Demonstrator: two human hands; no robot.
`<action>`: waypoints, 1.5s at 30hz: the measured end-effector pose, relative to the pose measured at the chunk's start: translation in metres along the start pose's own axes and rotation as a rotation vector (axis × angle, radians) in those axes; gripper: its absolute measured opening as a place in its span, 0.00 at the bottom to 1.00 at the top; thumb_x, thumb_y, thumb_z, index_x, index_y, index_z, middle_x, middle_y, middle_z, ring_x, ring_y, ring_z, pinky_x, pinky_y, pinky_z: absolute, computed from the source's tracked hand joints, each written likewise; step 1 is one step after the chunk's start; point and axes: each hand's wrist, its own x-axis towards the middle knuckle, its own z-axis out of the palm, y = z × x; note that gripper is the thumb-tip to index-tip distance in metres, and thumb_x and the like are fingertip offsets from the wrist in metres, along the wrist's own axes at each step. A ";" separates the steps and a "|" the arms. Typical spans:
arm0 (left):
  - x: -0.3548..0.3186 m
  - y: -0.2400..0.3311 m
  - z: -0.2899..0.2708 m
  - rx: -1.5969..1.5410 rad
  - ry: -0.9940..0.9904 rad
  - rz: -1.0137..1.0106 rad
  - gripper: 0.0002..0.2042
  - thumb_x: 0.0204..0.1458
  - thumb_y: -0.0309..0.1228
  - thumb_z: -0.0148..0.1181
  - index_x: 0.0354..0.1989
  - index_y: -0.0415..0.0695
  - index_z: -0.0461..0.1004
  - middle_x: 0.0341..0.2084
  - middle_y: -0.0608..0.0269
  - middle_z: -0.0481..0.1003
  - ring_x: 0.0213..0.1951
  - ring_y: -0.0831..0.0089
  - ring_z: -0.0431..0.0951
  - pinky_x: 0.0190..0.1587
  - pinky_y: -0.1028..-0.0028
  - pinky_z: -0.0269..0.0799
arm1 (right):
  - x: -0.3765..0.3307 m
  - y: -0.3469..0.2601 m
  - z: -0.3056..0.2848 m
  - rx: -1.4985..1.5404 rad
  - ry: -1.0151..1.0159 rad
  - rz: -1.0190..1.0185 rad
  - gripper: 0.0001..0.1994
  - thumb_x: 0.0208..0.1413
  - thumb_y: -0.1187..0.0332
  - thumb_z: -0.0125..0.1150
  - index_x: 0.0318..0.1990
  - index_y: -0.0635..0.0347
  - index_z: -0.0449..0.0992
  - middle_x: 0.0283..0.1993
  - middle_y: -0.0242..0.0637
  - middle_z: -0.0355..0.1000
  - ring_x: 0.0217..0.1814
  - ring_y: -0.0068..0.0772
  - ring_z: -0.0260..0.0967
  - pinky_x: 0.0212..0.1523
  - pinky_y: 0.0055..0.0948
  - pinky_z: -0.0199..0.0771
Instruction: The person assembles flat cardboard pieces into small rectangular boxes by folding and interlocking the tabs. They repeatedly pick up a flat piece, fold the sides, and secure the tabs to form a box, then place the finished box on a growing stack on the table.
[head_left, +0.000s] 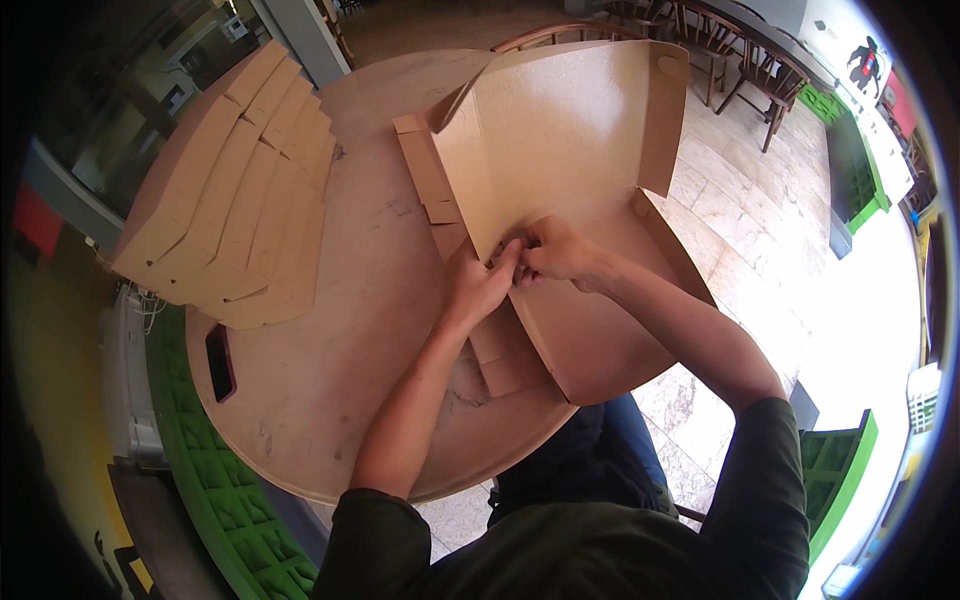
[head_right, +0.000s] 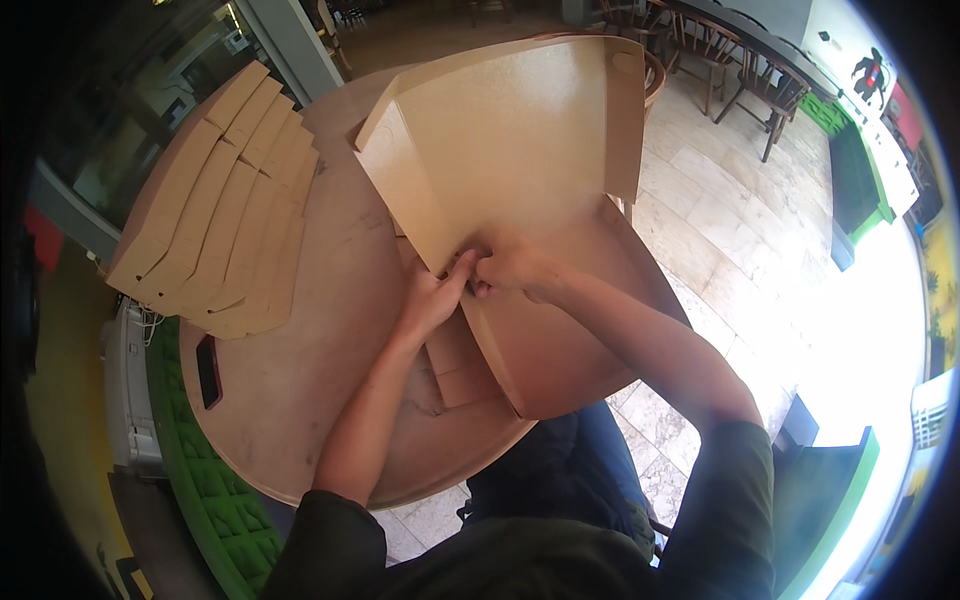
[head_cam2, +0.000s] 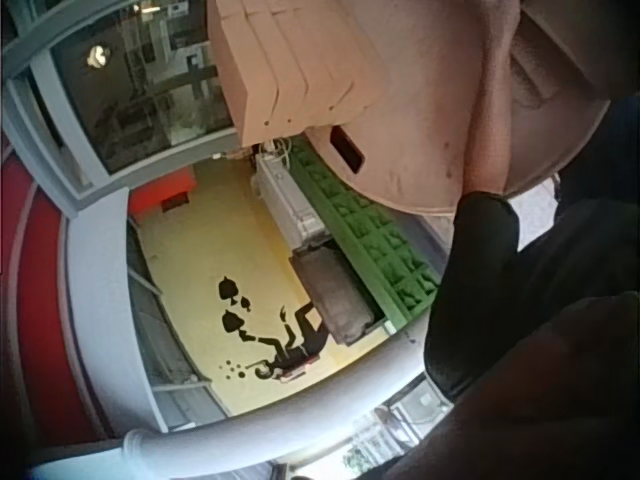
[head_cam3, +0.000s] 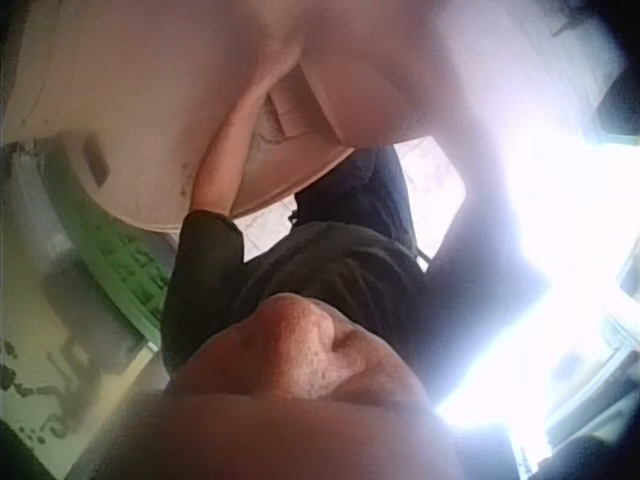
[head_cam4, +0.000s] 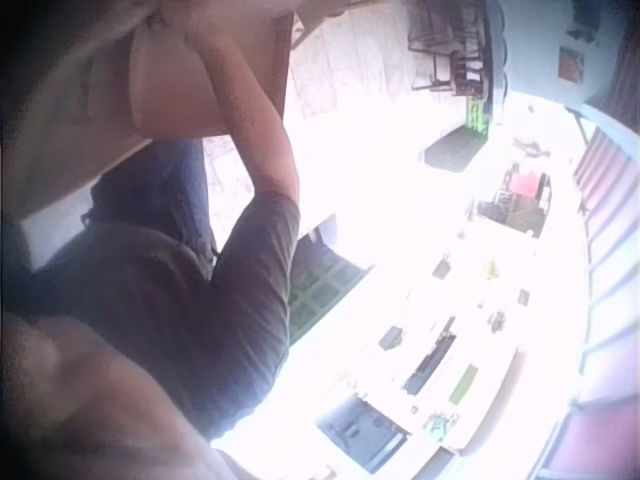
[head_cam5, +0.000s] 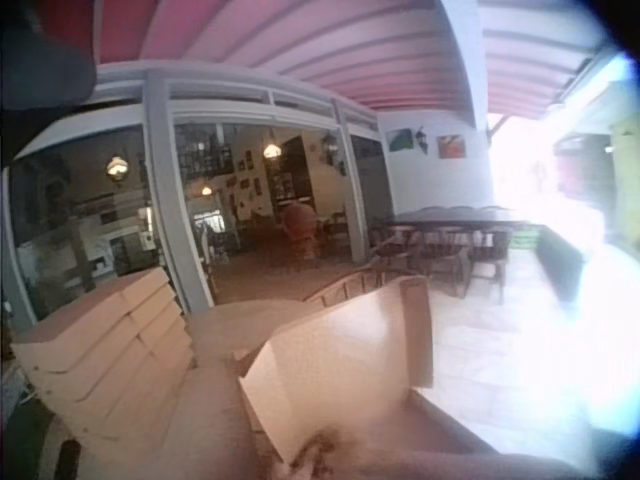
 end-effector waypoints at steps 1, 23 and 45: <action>0.000 -0.002 0.000 0.043 0.025 0.018 0.12 0.62 0.30 0.65 0.50 0.37 0.78 0.33 0.59 0.81 0.37 0.72 0.84 0.38 0.69 0.81 | 0.002 0.003 -0.001 -0.005 0.002 0.042 0.09 0.66 0.78 0.54 0.49 0.70 0.77 0.38 0.41 0.77 0.35 0.29 0.77 0.37 0.29 0.81; 0.005 0.092 -0.056 -0.120 0.285 0.437 0.07 0.68 0.25 0.61 0.49 0.34 0.77 0.41 0.63 0.80 0.42 0.80 0.77 0.47 0.77 0.74 | -0.039 -0.020 0.029 -0.518 0.183 -0.345 0.16 0.62 0.62 0.67 0.43 0.70 0.83 0.30 0.52 0.80 0.37 0.43 0.83 0.41 0.41 0.81; -0.022 0.170 -0.068 0.059 0.381 0.631 0.06 0.63 0.19 0.64 0.33 0.33 0.74 0.34 0.63 0.72 0.33 0.80 0.71 0.36 0.78 0.68 | -0.062 -0.106 0.040 -0.208 0.651 -1.128 0.06 0.58 0.83 0.68 0.41 0.67 0.84 0.34 0.44 0.82 0.36 0.34 0.82 0.38 0.29 0.79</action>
